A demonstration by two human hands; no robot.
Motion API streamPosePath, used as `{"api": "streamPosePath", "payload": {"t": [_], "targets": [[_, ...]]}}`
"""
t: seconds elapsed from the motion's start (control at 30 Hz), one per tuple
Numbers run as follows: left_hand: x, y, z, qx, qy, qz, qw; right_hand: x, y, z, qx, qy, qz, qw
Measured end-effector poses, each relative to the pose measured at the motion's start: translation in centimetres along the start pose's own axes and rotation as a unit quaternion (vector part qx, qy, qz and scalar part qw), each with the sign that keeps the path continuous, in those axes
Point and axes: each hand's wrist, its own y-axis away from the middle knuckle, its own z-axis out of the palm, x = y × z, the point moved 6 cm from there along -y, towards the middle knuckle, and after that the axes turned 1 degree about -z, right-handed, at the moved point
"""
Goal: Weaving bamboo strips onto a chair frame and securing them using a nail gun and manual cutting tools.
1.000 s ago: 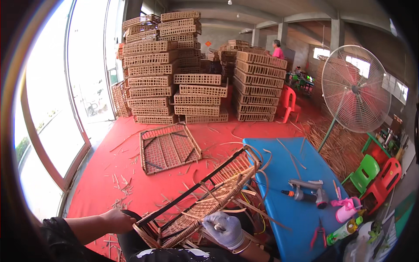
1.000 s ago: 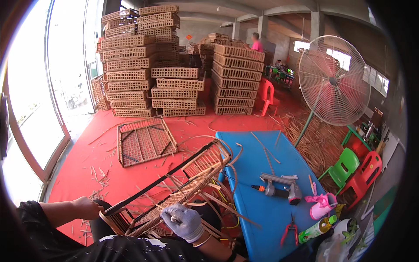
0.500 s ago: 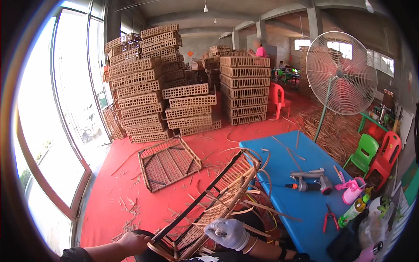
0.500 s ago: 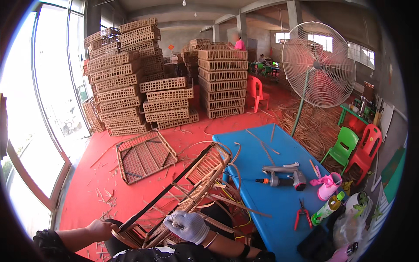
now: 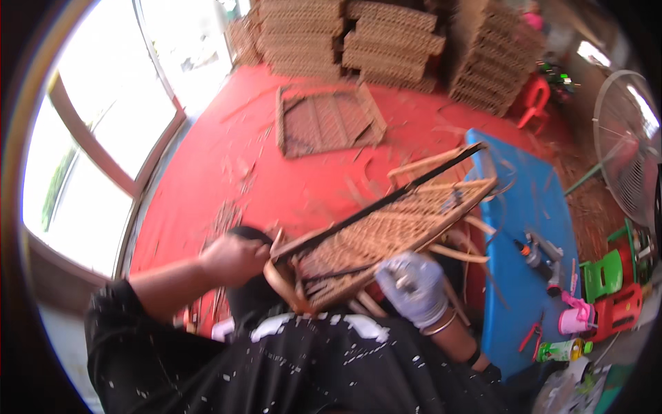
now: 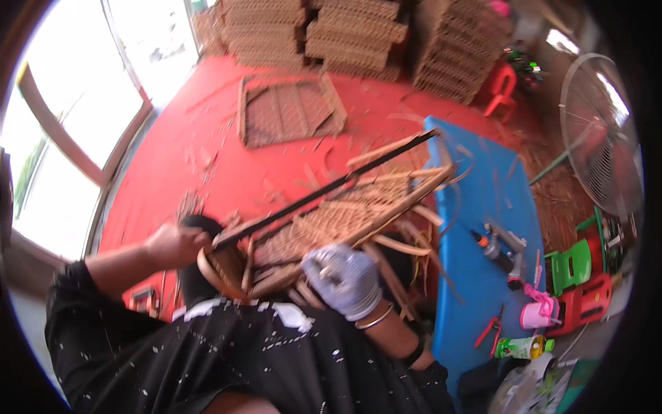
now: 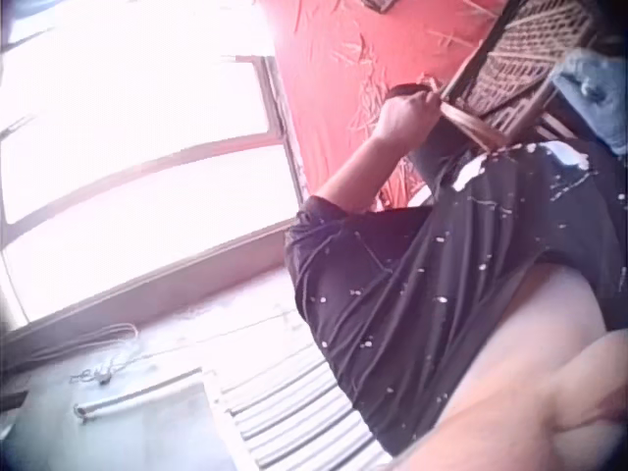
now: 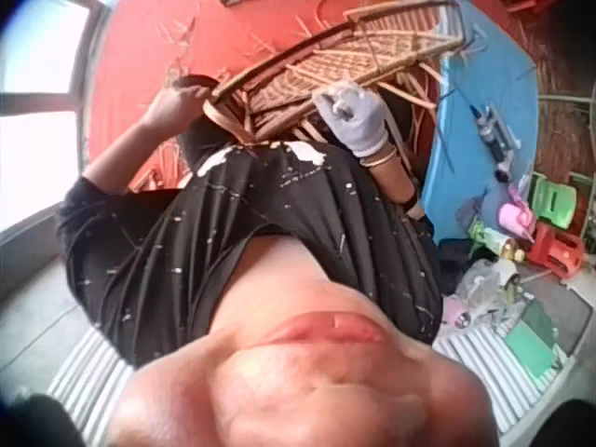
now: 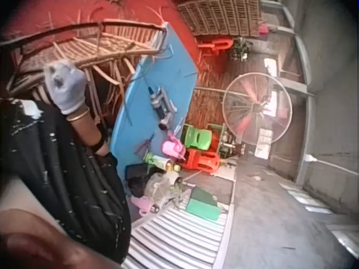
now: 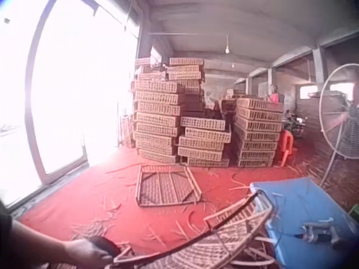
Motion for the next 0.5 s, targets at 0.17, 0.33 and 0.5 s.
{"api": "streamPosePath", "payload": {"t": [0.17, 0.33, 0.5], "targets": [[-0.5, -1.6, -0.4, 0.000, 0.009, 0.017, 1.000, 1.6, -0.1, 1.3, -0.015, -0.018, 0.060, 0.998], [-0.9, -1.0, 0.8, 0.006, 0.019, 0.016, 1.000, 2.2, -1.0, 2.7, -0.021, -0.032, 0.051, 0.998], [-0.2, -0.1, 1.2, 0.026, 0.050, 0.053, 0.997, 2.0, -1.8, 4.4, -0.056, -0.034, 0.035, 0.997]]}}
